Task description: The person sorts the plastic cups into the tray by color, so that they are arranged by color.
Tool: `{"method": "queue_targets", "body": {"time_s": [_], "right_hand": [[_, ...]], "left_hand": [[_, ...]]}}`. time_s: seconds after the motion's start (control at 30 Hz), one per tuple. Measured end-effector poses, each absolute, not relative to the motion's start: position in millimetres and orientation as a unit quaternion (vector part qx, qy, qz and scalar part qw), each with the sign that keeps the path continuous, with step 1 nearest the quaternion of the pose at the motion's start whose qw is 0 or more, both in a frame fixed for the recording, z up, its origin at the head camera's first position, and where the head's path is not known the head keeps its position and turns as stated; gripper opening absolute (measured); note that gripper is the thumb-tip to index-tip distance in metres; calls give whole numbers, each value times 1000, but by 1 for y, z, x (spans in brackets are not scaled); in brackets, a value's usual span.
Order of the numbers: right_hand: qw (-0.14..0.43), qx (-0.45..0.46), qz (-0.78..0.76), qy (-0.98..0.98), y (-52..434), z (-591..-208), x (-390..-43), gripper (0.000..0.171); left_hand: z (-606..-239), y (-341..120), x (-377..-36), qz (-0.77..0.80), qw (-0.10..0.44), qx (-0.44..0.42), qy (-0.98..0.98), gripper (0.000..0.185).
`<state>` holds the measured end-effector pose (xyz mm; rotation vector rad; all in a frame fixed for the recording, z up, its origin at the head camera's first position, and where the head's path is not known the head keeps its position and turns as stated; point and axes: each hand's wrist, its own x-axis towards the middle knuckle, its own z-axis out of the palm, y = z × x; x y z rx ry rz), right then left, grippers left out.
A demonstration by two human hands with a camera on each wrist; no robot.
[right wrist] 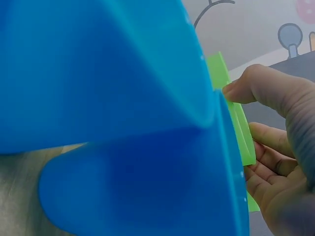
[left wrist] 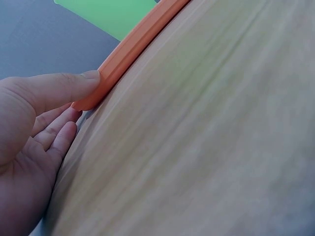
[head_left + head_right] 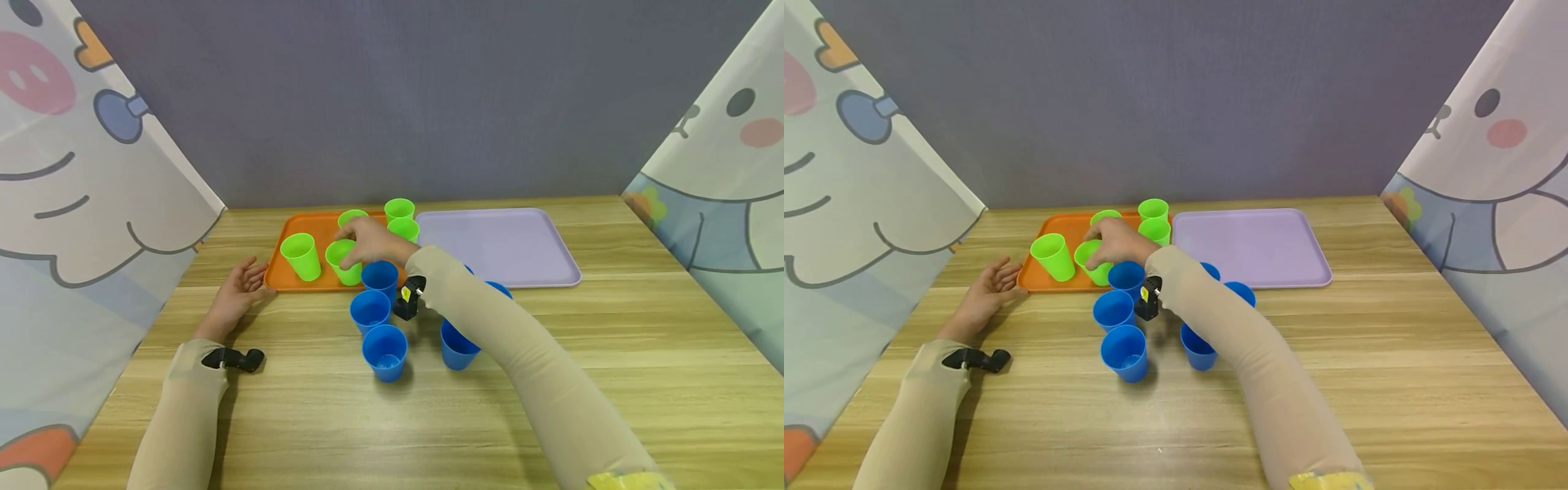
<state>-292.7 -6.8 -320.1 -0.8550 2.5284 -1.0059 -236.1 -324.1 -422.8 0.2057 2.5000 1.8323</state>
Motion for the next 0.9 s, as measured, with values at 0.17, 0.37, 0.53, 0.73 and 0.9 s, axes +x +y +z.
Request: {"method": "queue_targets", "body": {"time_s": [0.17, 0.37, 0.53, 0.73, 0.9], "right_hand": [[147, -293, -349, 878, -7, -321, -293, 60], [155, -273, -359, 879, -7, -322, -293, 59], [166, -253, -369, 879, -7, -320, -294, 61], [173, -246, -370, 879, -8, -318, -295, 61], [174, -249, -369, 879, -7, -317, -296, 61]], "left_hand": [[-423, -325, -236, 589, 18, 64, 806, 89], [-423, -324, -235, 587, 17, 64, 807, 89], [-423, -324, -236, 589, 17, 62, 805, 89], [-427, -325, -236, 616, 4, 70, 784, 90], [-427, -326, -235, 614, 1, 75, 785, 91]]}}
